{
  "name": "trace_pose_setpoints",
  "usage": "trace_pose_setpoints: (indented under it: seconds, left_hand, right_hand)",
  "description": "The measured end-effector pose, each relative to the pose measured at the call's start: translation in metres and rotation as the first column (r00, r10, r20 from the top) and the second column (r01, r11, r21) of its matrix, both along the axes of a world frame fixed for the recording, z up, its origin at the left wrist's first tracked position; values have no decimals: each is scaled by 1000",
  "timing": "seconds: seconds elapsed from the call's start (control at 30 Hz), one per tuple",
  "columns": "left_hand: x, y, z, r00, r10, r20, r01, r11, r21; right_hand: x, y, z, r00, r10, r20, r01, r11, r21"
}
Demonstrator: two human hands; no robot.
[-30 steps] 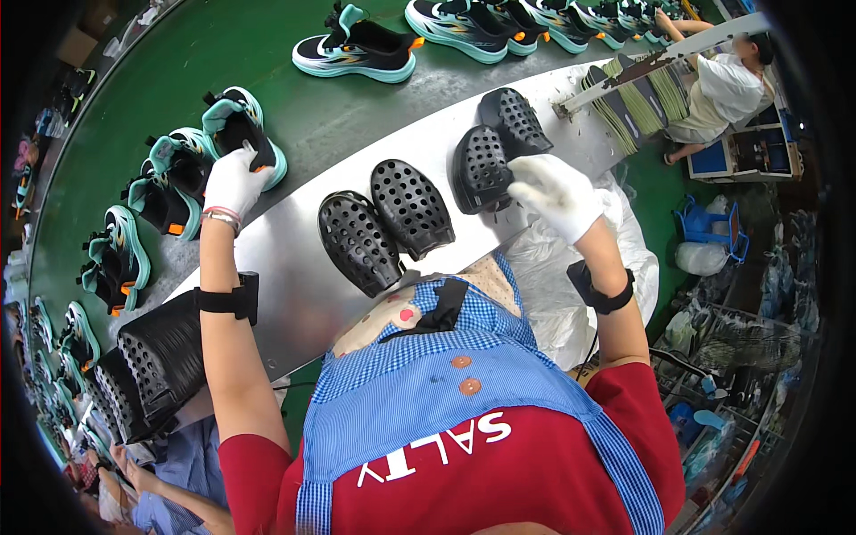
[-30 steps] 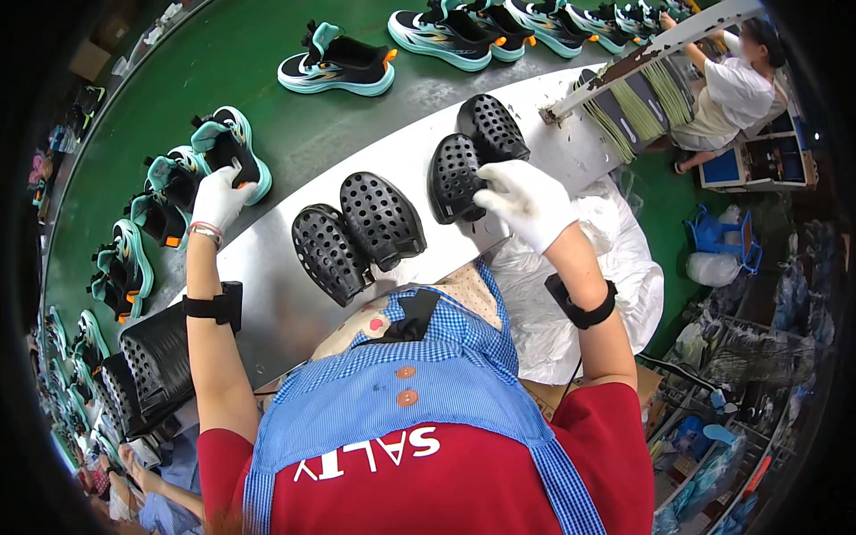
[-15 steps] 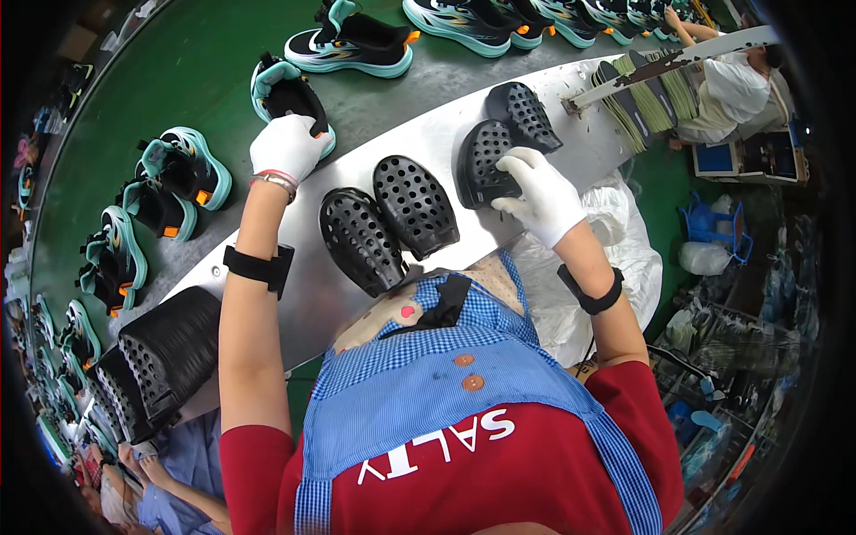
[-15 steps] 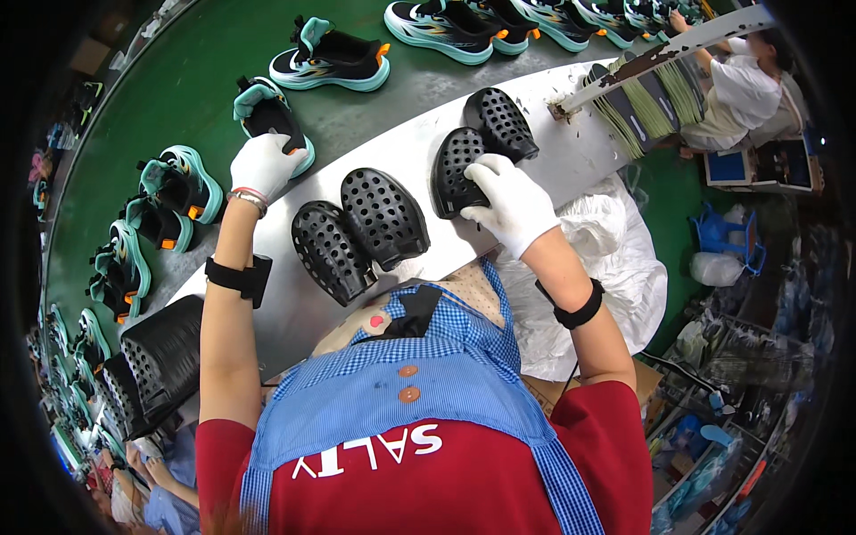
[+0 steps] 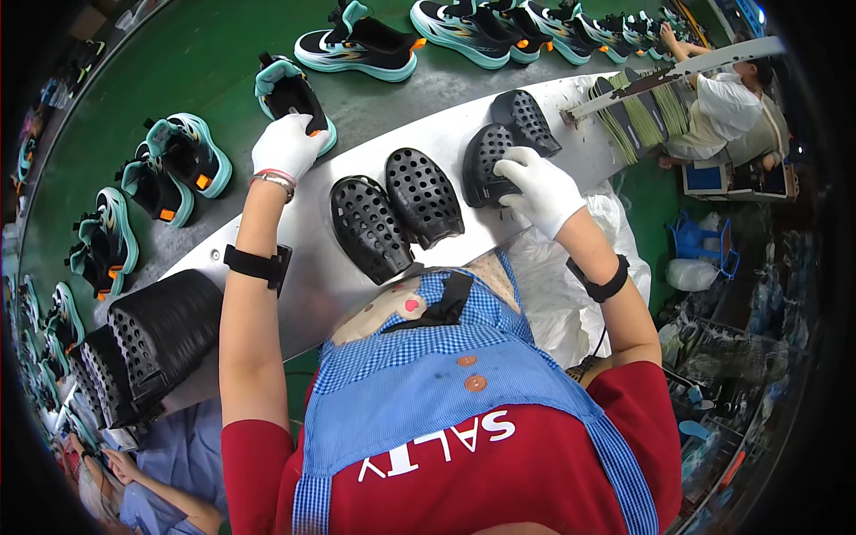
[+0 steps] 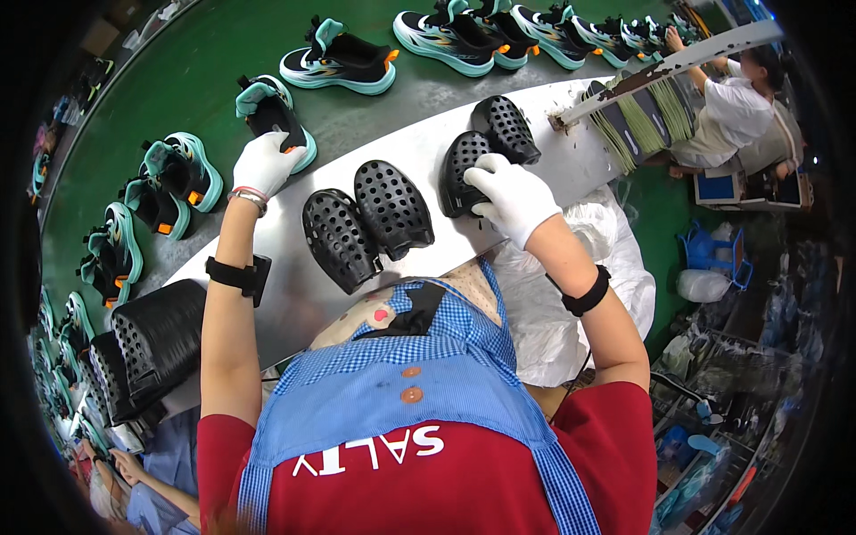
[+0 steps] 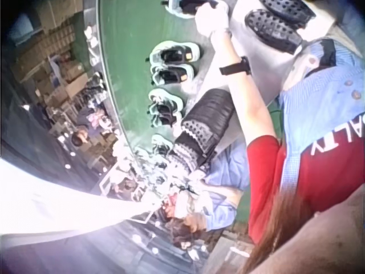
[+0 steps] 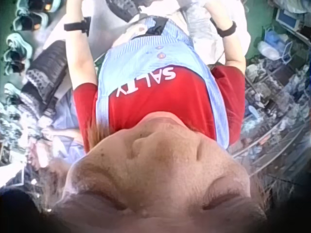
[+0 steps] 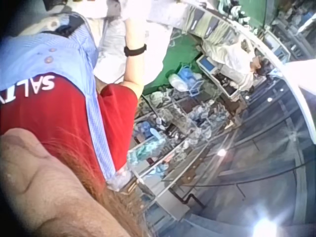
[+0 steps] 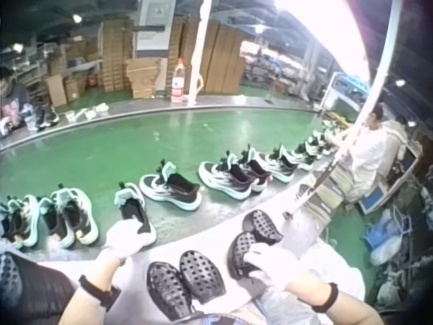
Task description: The person is seen manufacturing shoes by attaching various components and performing assembly line tasks.
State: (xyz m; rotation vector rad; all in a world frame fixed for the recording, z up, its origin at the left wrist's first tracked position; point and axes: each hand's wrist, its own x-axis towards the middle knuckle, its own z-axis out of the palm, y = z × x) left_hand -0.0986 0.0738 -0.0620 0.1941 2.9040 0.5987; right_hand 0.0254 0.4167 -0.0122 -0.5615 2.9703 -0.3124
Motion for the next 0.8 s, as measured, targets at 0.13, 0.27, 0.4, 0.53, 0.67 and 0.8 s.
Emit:
trace_pose_setpoints:
  seconds: [0.13, 0.27, 0.4, 0.53, 0.67, 0.8]
  left_hand:
    - [1, -1, -2, 1000, -2, -20, 2, 1000, -11]
    - [1, -2, 4, 1000, -1, 10, 2, 999, -48]
    - [-2, -15, 5, 999, -18, 28, 19, 1000, -9]
    - [5, -24, 12, 997, -40, -60, 40, 999, -3]
    - [20, -7, 55, 983, 129, -132, -34, 831, 555]
    - [44, 14, 73, 927, -268, 264, -281, -27, 959]
  right_hand:
    - [-5, -1, -7, 999, -28, -43, 26, 998, -52]
    - [-10, 0, -3, 998, 35, -46, -36, 999, -36]
    - [-6, 5, 9, 998, 60, -2, -60, 997, -40]
    - [0, -4, 47, 995, 37, -94, -45, 996, -81]
    - [-15, -46, 87, 982, 117, -149, -147, 967, -210]
    - [-41, -110, 100, 901, 387, -196, -431, 854, -292]
